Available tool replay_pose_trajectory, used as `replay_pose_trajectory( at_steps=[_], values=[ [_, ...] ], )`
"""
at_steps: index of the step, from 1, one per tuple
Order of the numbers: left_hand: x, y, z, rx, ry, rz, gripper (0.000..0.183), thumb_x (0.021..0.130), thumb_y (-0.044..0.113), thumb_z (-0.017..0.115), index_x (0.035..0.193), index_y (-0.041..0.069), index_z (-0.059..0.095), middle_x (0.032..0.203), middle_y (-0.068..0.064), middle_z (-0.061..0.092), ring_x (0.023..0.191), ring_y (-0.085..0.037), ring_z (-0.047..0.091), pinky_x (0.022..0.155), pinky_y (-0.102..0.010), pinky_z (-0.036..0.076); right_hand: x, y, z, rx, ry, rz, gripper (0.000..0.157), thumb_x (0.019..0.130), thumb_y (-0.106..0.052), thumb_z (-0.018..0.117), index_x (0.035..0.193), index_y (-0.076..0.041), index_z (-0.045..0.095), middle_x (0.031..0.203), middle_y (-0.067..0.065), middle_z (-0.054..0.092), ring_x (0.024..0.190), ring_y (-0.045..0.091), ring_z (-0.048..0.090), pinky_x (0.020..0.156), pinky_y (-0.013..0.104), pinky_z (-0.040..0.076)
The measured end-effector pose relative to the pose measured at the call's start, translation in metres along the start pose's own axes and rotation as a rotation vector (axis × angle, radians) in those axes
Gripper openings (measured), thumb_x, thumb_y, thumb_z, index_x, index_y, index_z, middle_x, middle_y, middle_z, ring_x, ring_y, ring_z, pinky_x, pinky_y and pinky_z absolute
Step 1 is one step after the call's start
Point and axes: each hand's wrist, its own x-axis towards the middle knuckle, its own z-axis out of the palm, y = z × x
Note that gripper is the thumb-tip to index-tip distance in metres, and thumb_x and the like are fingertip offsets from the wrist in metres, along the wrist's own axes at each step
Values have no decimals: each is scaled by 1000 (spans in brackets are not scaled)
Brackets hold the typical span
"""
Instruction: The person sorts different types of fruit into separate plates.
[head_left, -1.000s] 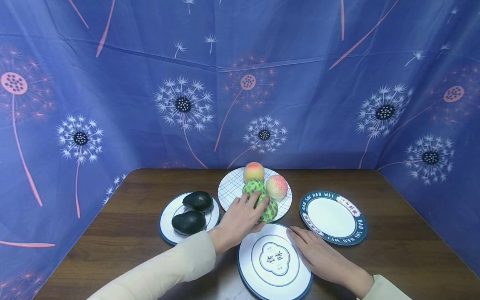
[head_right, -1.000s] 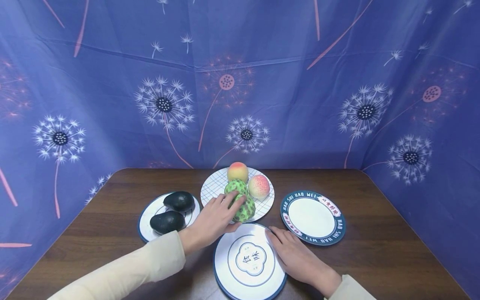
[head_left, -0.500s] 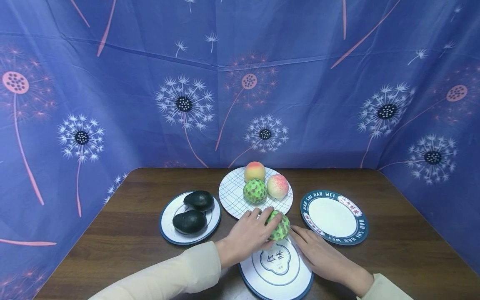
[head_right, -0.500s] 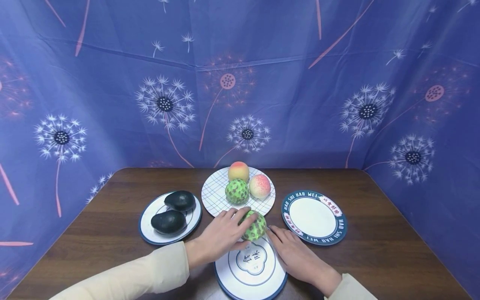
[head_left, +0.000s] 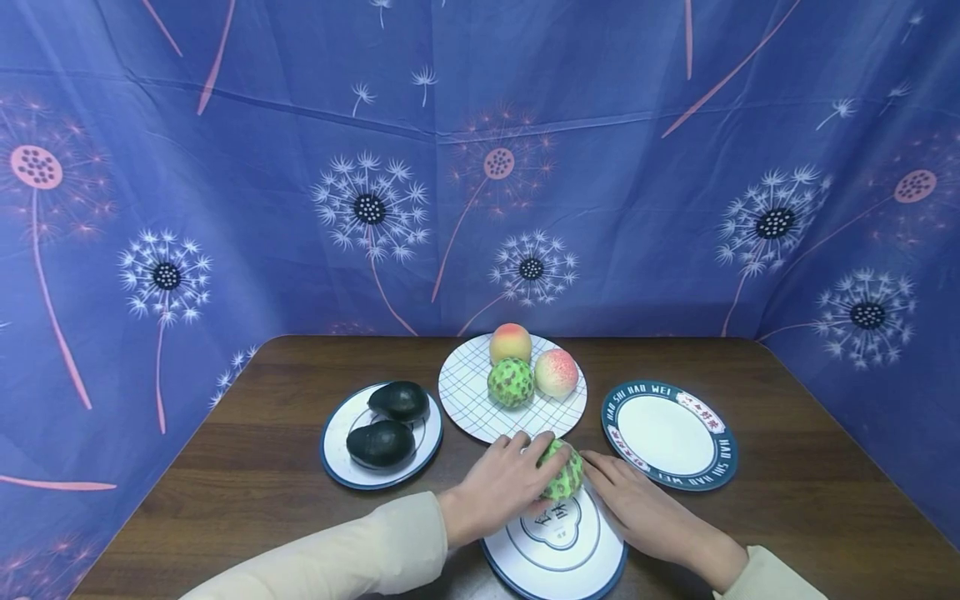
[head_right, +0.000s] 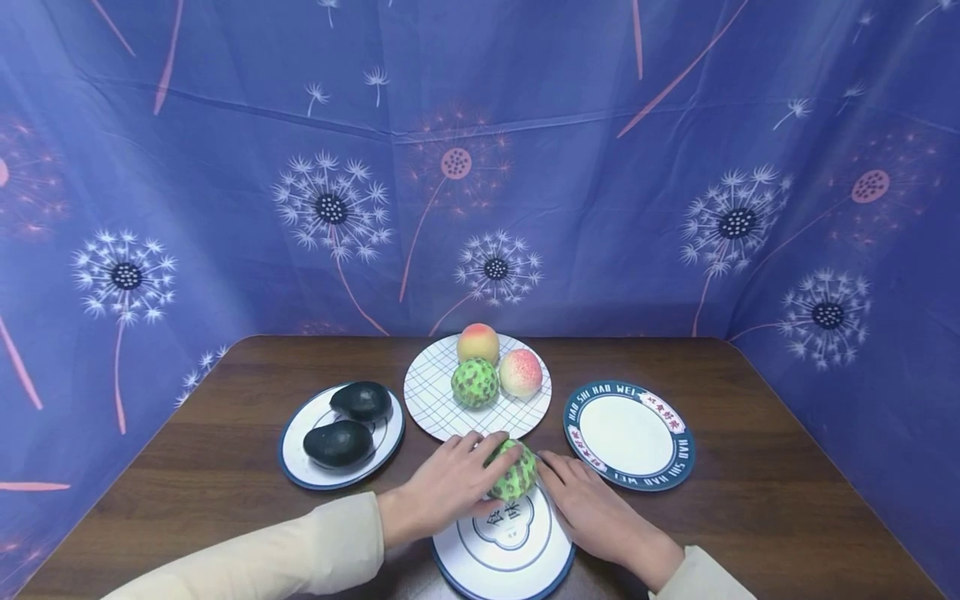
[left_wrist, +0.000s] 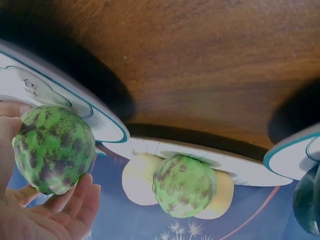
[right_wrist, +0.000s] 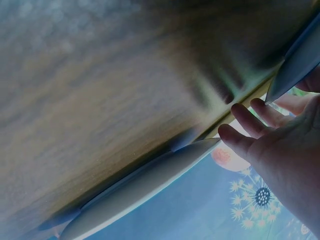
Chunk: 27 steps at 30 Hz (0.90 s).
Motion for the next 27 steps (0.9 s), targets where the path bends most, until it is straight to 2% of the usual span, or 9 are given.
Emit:
replay_pose_trajectory(
  at_steps=[8, 15, 23, 27],
  values=[
    [2, 3, 4, 25, 11, 9, 70, 83, 54, 54, 138, 21, 27, 131, -3, 41, 100, -17, 52, 75, -27, 49, -1, 0, -2, 20, -16, 18, 50, 91, -26, 51, 137, -9, 40, 139, 9, 43, 128, 30, 39, 101, 51, 36],
    [4, 2, 5, 4, 12, 20, 71, 83, 53, 56, 139, 21, 26, 133, -2, 40, 102, -17, 51, 79, -29, 49, -3, 0, -3, 24, -21, 8, 50, 91, -25, 51, 137, -8, 39, 139, 11, 42, 128, 31, 39, 100, 51, 36],
    [6, -3, 5, -21, -32, 26, 74, 83, 57, 53, 141, 20, 23, 135, -1, 39, 105, -15, 50, 83, -28, 47, -4, 0, -4, 29, -17, 4, 50, 92, -25, 50, 137, -8, 39, 139, 10, 42, 129, 30, 39, 101, 50, 36],
    [6, -4, 6, -44, -19, 28, 74, 83, 57, 53, 140, 20, 24, 134, -1, 39, 106, -15, 50, 83, -28, 48, -3, 0, -4, 24, -23, 8, 51, 91, -26, 51, 137, -8, 39, 139, 10, 42, 129, 30, 39, 101, 50, 35]
  ],
)
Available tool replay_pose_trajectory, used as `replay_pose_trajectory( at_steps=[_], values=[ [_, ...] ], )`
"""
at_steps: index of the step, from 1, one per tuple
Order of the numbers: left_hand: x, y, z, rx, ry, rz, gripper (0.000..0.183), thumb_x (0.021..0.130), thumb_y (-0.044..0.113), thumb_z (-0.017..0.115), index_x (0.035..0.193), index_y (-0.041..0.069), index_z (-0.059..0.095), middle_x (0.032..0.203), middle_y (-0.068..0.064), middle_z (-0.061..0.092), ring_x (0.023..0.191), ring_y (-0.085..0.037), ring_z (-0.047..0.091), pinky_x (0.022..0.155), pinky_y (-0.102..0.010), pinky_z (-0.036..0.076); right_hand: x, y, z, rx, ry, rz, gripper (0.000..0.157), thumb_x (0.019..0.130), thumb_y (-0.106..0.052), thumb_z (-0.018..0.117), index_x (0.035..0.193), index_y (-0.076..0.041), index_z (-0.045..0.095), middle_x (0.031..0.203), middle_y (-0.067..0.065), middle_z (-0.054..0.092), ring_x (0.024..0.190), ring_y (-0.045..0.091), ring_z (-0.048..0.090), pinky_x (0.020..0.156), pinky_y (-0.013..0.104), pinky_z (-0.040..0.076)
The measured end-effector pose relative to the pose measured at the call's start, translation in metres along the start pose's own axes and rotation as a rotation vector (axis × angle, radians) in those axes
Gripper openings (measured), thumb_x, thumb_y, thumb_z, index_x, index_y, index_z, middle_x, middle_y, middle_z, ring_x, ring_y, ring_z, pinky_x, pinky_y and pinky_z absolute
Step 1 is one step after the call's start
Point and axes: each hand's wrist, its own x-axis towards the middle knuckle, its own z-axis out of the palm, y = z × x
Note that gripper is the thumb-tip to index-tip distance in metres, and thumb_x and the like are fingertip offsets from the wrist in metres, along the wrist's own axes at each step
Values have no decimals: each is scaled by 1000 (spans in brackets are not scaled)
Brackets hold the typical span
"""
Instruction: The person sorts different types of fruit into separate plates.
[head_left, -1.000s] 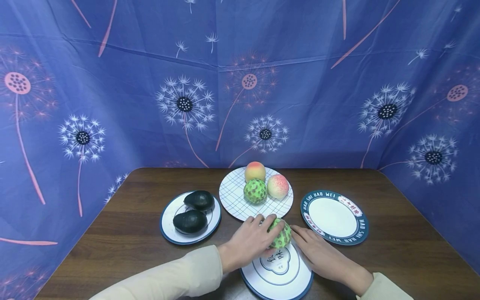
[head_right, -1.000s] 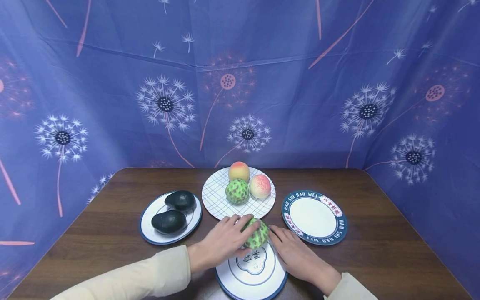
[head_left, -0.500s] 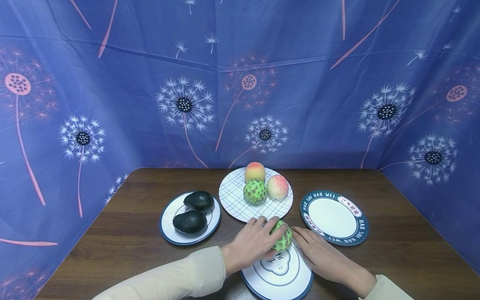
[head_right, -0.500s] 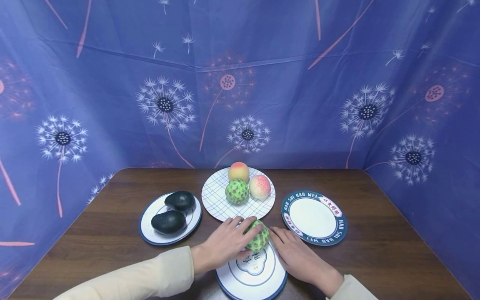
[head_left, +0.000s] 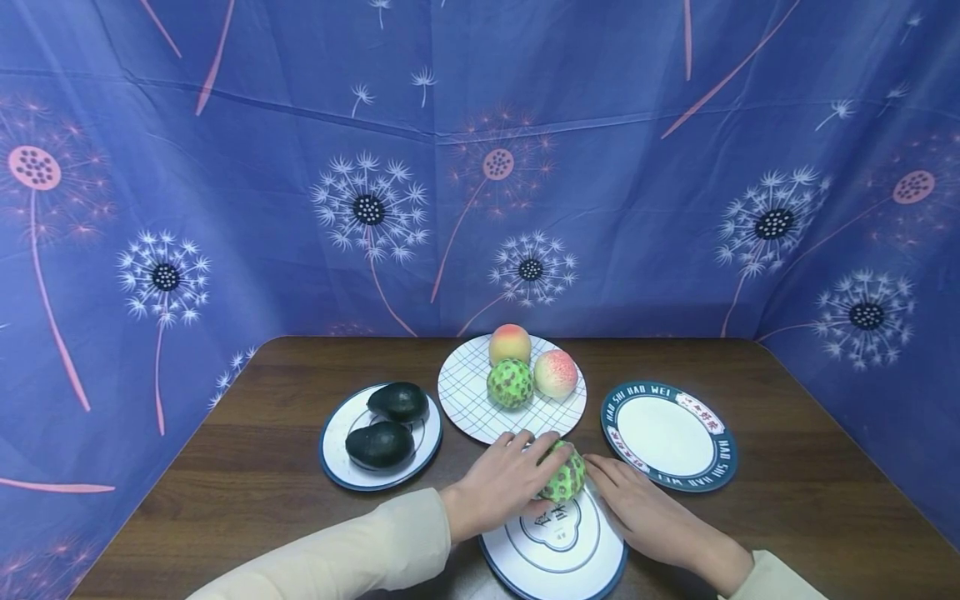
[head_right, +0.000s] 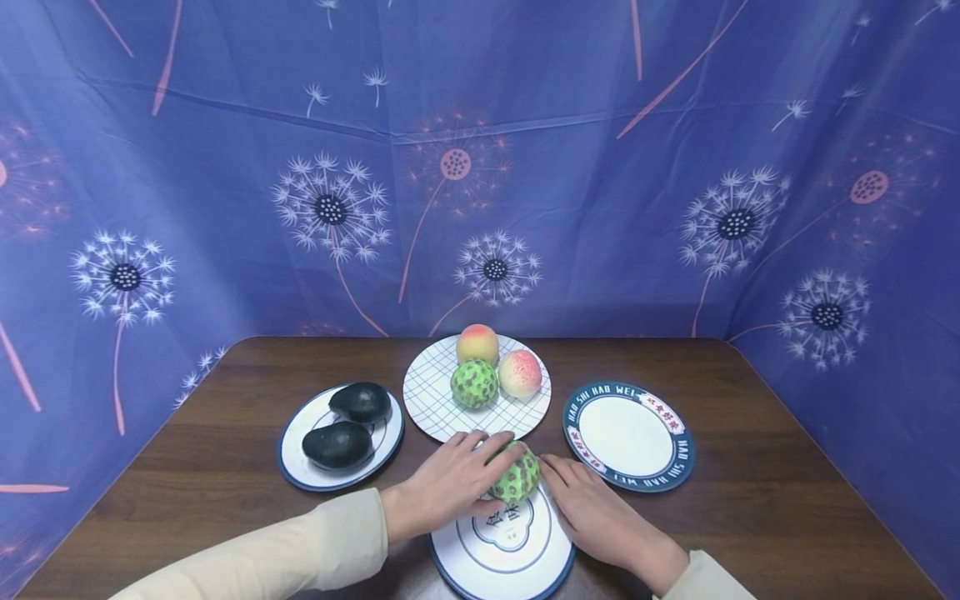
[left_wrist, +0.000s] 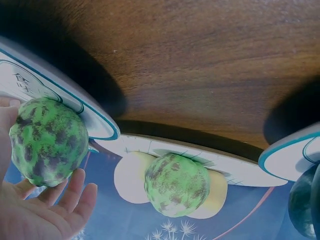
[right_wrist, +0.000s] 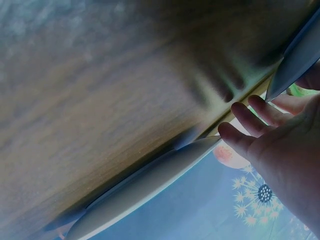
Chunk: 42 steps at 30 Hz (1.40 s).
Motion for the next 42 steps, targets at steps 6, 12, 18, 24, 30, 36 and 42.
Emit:
replay_pose_trajectory(
  at_steps=[6, 12, 18, 24, 30, 36, 42],
  values=[
    [0, 0, 0, 9, 10, -4, 75, 82, 58, 52, 140, 20, 24, 134, -2, 39, 106, -15, 51, 83, -28, 48, 0, 1, 1, -5, -5, 10, 51, 92, -27, 50, 138, -9, 39, 139, 9, 42, 129, 29, 39, 101, 49, 36],
    [0, -4, -4, -13, -6, -33, 69, 88, 62, 35, 142, 20, 23, 136, -3, 39, 111, -17, 50, 88, -32, 47, 0, 2, 2, 0, 0, -3, 50, 92, -26, 50, 137, -8, 39, 139, 9, 42, 128, 29, 39, 100, 50, 37],
    [2, -11, -11, -22, -4, -103, 61, 93, 58, 18, 141, 21, 28, 138, -2, 40, 118, -19, 48, 95, -36, 44, 1, 1, 3, -13, 12, -15, 50, 91, -25, 51, 137, -8, 40, 138, 9, 43, 128, 29, 40, 100, 50, 37],
    [8, -26, -14, -46, 2, -226, 56, 95, 53, 24, 140, 19, 33, 139, -4, 41, 122, -22, 46, 97, -41, 43, 1, 1, 3, -31, 6, -4, 50, 91, -27, 50, 137, -9, 40, 138, 8, 43, 128, 27, 40, 101, 48, 37],
    [16, -47, -5, 1, 54, -307, 47, 93, 41, 43, 134, 18, 37, 128, -4, 48, 109, -21, 52, 85, -36, 49, 1, 0, 2, -32, -13, 8, 50, 91, -27, 50, 136, -9, 40, 138, 8, 42, 128, 27, 39, 101, 48, 36],
    [22, -62, 2, -24, 60, -367, 51, 88, 34, 57, 132, 17, 37, 123, -6, 50, 100, -22, 53, 78, -36, 49, 2, 1, 1, -31, -28, 17, 49, 92, -27, 49, 137, -9, 40, 139, 8, 41, 129, 27, 38, 102, 48, 36],
    [29, -71, 10, -20, 35, -418, 58, 86, 38, 60, 134, 16, 35, 125, -8, 48, 102, -25, 52, 78, -37, 49, 3, 1, 2, -32, -25, 18, 50, 91, -28, 49, 137, -9, 40, 139, 7, 42, 129, 27, 39, 102, 48, 36]
  ],
)
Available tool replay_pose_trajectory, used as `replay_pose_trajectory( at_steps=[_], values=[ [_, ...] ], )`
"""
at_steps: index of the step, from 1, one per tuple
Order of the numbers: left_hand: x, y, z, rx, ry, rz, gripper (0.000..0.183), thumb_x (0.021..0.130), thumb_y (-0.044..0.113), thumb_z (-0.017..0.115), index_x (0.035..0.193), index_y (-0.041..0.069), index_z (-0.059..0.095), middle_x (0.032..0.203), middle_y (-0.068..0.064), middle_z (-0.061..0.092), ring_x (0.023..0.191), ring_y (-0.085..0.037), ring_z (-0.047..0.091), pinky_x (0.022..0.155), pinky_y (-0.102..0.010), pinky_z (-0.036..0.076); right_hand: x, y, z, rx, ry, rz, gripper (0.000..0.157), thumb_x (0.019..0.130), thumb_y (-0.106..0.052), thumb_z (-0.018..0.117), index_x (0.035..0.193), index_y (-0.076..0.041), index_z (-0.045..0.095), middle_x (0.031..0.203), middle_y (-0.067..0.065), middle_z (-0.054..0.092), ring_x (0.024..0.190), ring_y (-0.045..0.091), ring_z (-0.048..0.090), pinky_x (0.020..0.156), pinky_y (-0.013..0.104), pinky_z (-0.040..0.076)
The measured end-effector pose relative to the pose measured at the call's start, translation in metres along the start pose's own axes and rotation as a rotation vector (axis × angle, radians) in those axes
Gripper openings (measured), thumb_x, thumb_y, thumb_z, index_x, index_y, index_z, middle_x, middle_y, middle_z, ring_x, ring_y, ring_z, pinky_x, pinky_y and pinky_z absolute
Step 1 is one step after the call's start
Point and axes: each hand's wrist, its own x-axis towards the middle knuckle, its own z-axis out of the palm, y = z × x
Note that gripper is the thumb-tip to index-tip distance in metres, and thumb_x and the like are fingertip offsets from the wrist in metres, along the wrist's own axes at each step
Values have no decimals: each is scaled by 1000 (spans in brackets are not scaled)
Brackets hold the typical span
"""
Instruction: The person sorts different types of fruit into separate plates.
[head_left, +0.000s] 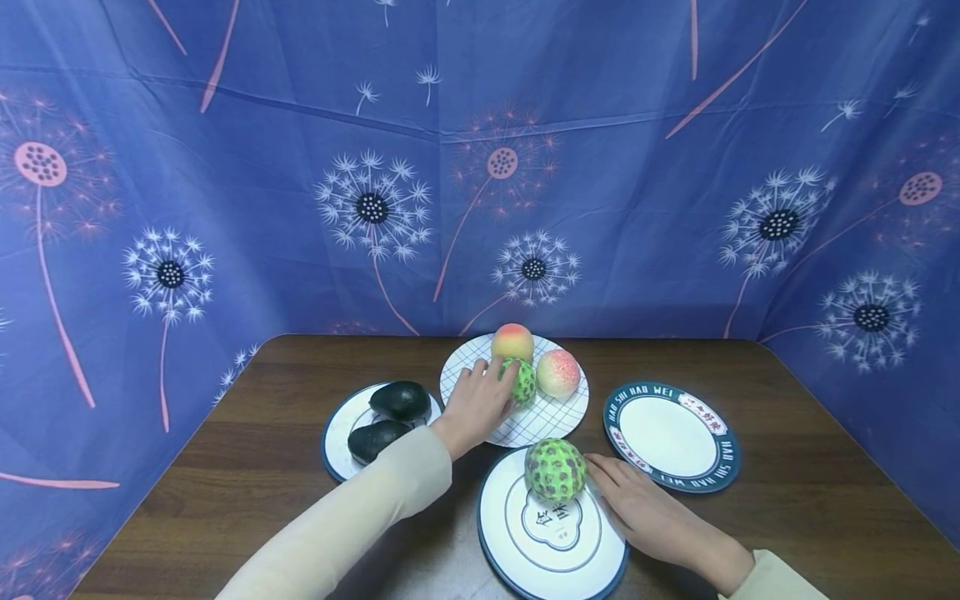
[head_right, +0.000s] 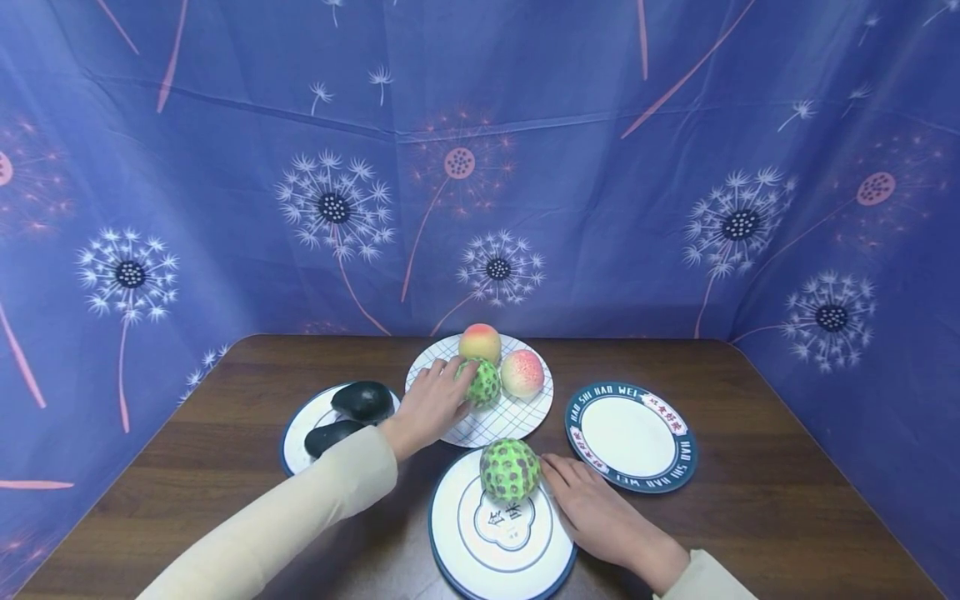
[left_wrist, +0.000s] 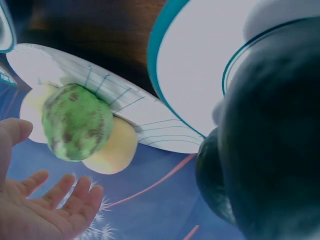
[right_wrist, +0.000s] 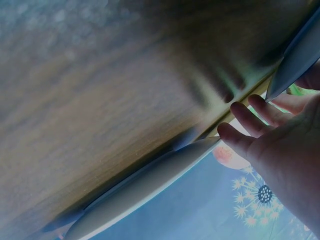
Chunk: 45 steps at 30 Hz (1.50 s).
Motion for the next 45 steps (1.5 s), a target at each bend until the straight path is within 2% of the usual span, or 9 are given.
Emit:
replay_pose_trajectory(
  at_steps=[8, 22, 29, 35, 45],
  values=[
    [10, -2, 9, 17, 0, -27, 55, 87, 41, 57, 131, 16, 37, 126, -8, 47, 100, -25, 52, 75, -37, 49, 0, 0, 0, 12, 1, 8, 49, 92, -28, 49, 137, -9, 41, 139, 7, 42, 129, 27, 39, 102, 48, 36],
    [19, -4, 25, -4, -89, -70, 65, 87, 50, 53, 138, 18, 29, 135, -10, 39, 108, -28, 49, 80, -39, 48, 0, 0, -1, 8, -4, 4, 50, 92, -29, 49, 137, -10, 40, 140, 7, 41, 129, 27, 38, 102, 48, 36],
    [21, -2, 34, -44, -117, -84, 72, 84, 50, 56, 141, 20, 23, 137, -11, 37, 110, -28, 48, 83, -40, 48, 0, -1, 0, 5, -14, 17, 50, 92, -30, 48, 137, -10, 40, 140, 7, 41, 130, 27, 38, 102, 48, 35],
    [23, 1, 36, -62, -113, -76, 70, 85, 46, 58, 141, 24, 23, 135, -12, 37, 108, -27, 50, 81, -40, 48, 0, -1, -1, 7, -8, 15, 50, 92, -29, 49, 137, -10, 40, 140, 7, 41, 130, 27, 38, 102, 49, 35],
    [22, 2, 35, -63, -109, -76, 69, 85, 44, 59, 141, 23, 25, 134, -13, 39, 107, -28, 51, 81, -40, 49, 0, 0, 1, 9, 7, 8, 49, 92, -29, 49, 137, -10, 40, 139, 6, 42, 129, 27, 38, 101, 49, 36]
  ],
)
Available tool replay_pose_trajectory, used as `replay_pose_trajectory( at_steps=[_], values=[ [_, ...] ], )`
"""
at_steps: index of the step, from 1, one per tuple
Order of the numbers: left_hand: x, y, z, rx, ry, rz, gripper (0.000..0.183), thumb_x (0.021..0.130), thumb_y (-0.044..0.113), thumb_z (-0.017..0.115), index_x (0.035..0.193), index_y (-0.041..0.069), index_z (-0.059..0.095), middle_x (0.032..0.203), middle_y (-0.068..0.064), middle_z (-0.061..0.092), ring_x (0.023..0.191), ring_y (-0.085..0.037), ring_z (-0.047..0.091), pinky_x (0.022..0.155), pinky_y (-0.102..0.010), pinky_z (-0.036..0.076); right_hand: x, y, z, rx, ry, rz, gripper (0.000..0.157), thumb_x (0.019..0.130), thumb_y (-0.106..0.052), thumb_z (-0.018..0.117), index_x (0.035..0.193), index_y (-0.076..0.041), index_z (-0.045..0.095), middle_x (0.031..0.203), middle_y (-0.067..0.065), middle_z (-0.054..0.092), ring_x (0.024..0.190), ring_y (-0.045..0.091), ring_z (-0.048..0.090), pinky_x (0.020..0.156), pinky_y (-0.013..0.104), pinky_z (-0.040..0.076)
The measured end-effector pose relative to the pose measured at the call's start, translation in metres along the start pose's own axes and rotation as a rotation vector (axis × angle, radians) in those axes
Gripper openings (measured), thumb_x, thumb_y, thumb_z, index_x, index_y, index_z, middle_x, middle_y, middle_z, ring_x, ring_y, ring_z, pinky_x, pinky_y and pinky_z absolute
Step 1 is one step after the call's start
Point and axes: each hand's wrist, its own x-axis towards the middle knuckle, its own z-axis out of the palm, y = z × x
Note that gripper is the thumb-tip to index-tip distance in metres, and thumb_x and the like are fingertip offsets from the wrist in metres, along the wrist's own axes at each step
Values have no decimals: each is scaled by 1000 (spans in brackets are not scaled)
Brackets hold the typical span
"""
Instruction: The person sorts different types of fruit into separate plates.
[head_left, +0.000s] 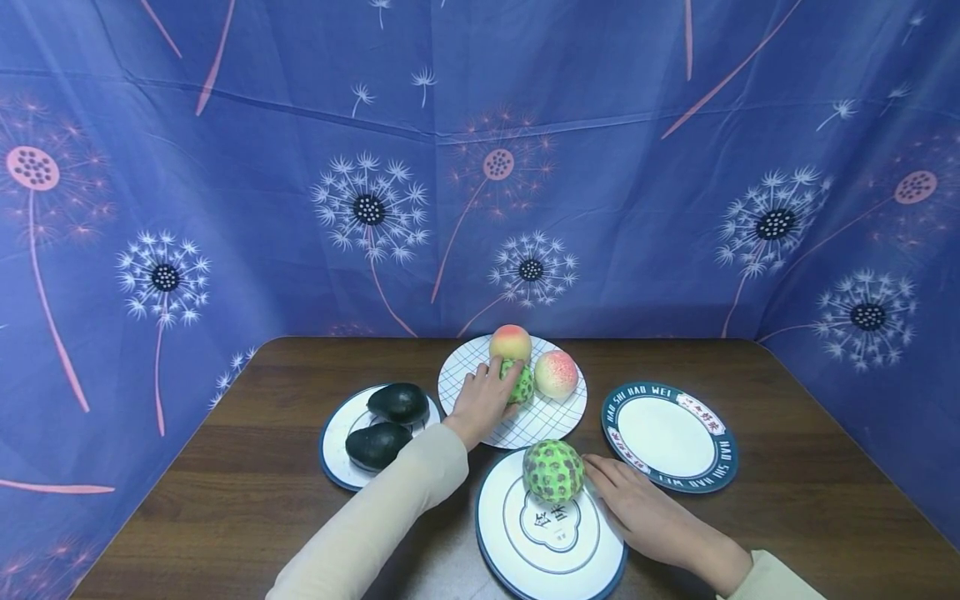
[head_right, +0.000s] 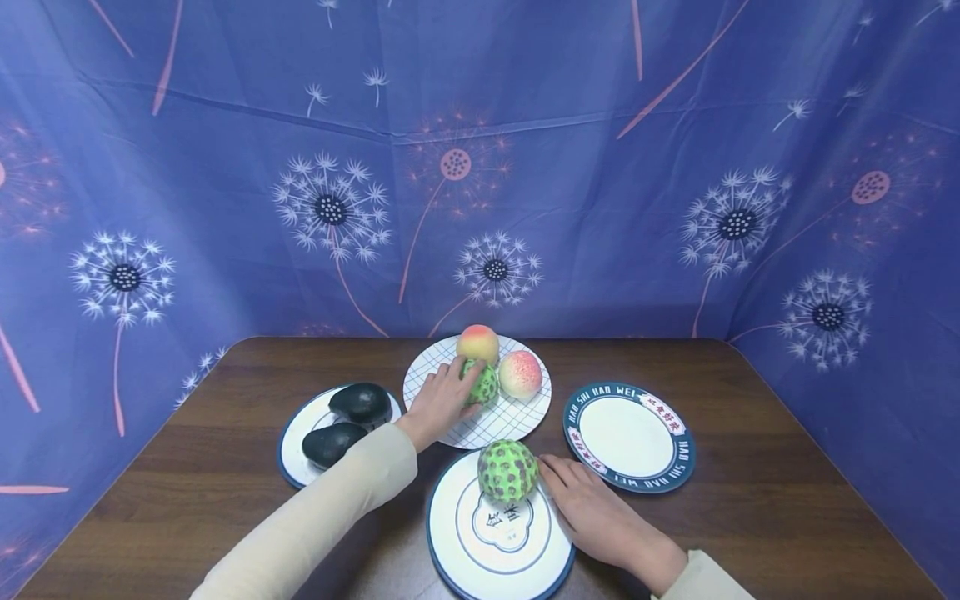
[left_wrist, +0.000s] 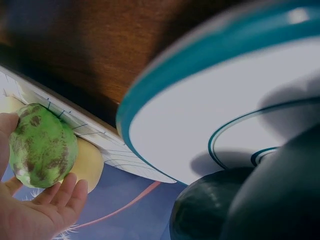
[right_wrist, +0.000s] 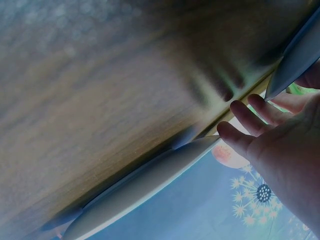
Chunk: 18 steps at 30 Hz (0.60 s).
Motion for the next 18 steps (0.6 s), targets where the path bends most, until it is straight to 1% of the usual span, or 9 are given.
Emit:
replay_pose_trajectory(
  at_steps=[12, 18],
  values=[
    [-3, -3, 0, 19, 18, 17, 71, 83, 45, 61, 140, 22, 26, 133, -13, 41, 106, -28, 51, 81, -41, 48, 1, -1, -1, 2, 0, -1, 49, 92, -30, 49, 136, -10, 41, 139, 7, 43, 129, 27, 39, 101, 48, 37],
    [-7, -4, -2, 29, 10, 20, 69, 84, 45, 59, 140, 22, 26, 131, -13, 42, 105, -28, 51, 81, -41, 48, 0, -1, -1, 6, -4, 2, 49, 92, -29, 48, 136, -10, 41, 139, 7, 42, 129, 27, 39, 101, 48, 36]
  ],
)
